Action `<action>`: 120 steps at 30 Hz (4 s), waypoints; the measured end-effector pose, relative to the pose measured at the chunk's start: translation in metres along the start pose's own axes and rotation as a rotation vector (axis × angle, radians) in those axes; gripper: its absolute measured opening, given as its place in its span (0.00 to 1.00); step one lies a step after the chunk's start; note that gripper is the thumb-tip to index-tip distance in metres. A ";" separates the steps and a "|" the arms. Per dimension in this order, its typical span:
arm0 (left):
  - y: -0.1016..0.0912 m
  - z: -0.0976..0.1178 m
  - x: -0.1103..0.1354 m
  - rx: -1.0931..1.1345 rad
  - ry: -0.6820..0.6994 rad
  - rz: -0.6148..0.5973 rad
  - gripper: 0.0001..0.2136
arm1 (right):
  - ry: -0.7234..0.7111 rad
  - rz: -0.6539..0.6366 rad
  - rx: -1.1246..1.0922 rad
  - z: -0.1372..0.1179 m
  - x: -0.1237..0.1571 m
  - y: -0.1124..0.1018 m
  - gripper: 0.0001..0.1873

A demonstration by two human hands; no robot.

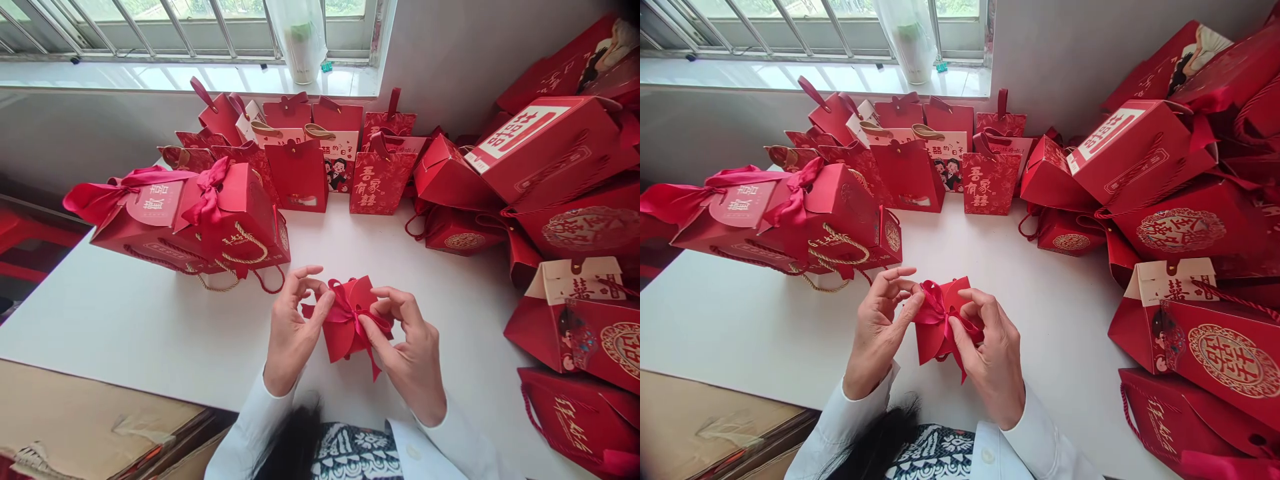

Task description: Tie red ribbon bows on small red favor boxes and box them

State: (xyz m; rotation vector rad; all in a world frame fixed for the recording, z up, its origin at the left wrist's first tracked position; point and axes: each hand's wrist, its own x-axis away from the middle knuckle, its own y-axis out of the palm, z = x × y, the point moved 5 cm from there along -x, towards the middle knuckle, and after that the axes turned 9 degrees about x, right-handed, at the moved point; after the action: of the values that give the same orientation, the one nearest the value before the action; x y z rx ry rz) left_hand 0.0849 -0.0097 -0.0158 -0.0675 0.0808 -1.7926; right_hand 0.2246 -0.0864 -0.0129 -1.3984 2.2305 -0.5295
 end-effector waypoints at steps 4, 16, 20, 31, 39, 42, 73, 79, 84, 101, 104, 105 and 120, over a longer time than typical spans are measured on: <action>-0.001 0.008 -0.003 -0.182 0.026 -0.051 0.13 | -0.012 -0.011 -0.001 -0.001 0.001 0.000 0.14; 0.008 0.019 -0.013 -0.391 0.153 -0.121 0.08 | 0.054 -0.070 -0.071 0.004 0.000 -0.002 0.16; 0.009 0.022 -0.008 -0.236 0.263 0.010 0.09 | 0.147 -0.070 -0.187 0.012 -0.007 -0.005 0.15; 0.002 -0.011 -0.004 0.132 0.068 0.142 0.03 | 0.241 -0.053 -0.222 0.020 -0.009 0.003 0.17; -0.014 0.030 0.019 -0.241 0.548 0.068 0.08 | 0.243 0.077 -0.272 0.050 -0.011 -0.018 0.16; -0.001 0.033 0.031 -0.445 0.619 -0.112 0.11 | 0.181 0.136 -0.205 0.050 -0.001 -0.030 0.13; -0.015 -0.011 0.046 0.074 -0.250 -0.207 0.08 | -0.533 -0.079 0.460 -0.018 0.003 -0.010 0.12; -0.023 -0.004 0.047 -0.220 -0.106 -0.109 0.09 | -0.506 0.000 0.448 -0.016 0.006 -0.005 0.07; -0.008 0.023 0.043 -0.509 0.444 -0.069 0.08 | -0.505 0.030 0.429 -0.017 0.006 -0.006 0.06; 0.005 0.025 0.029 -0.436 0.322 -0.106 0.06 | -0.981 -0.105 0.434 -0.031 0.044 -0.001 0.17; 0.001 0.040 0.028 -0.484 0.410 -0.022 0.05 | -0.961 -0.060 0.377 -0.024 0.048 -0.011 0.16; 0.003 0.045 0.028 -0.507 0.447 -0.018 0.04 | -0.947 -0.033 0.363 -0.021 0.048 -0.015 0.15; 0.054 0.034 0.021 -1.098 0.200 -0.442 0.38 | -0.817 0.183 0.288 0.051 0.019 -0.029 0.19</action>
State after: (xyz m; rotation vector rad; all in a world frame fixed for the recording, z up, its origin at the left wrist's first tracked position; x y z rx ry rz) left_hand 0.1353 -0.0423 0.0131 -0.7316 1.2657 -1.9806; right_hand 0.2666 -0.1199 -0.0424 -0.9947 1.5224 -0.1512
